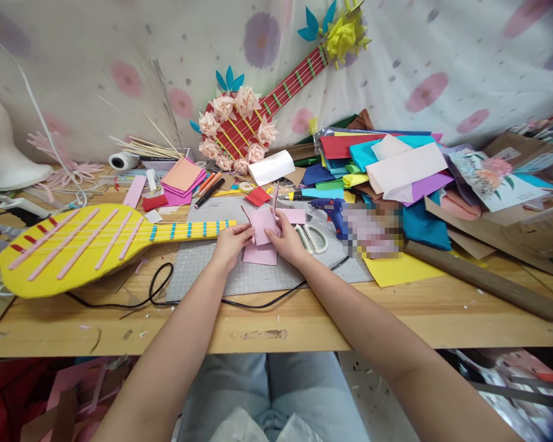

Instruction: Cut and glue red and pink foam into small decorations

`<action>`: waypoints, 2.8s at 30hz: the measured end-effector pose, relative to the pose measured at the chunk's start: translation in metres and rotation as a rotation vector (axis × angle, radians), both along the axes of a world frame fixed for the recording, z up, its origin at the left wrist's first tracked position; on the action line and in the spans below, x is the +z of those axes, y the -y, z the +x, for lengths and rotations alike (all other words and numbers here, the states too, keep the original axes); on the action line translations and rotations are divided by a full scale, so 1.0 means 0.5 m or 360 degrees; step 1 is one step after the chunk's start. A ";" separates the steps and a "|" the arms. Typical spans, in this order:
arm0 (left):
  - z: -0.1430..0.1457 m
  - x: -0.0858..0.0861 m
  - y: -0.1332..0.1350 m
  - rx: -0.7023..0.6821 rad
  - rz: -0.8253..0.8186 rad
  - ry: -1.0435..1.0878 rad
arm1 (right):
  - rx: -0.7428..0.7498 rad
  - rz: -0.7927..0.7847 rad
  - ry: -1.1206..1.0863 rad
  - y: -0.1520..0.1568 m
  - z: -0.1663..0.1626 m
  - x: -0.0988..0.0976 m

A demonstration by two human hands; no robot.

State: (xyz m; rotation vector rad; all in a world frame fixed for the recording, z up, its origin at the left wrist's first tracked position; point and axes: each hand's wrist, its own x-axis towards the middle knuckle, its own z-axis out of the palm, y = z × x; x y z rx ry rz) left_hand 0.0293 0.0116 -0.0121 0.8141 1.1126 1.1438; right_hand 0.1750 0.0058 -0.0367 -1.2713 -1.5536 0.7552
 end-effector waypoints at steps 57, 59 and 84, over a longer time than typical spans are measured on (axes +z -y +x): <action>-0.012 -0.001 -0.006 -0.0118 -0.0012 -0.0295 | 0.0140 -0.0753 -0.0722 0.002 0.042 0.038; -0.010 0.000 -0.006 -0.0094 -0.0005 -0.0292 | 0.0134 -0.0744 -0.0717 0.003 0.041 0.040; -0.019 0.006 -0.009 -0.0100 -0.0055 -0.0195 | 0.0121 -0.0715 -0.0658 0.000 0.028 0.041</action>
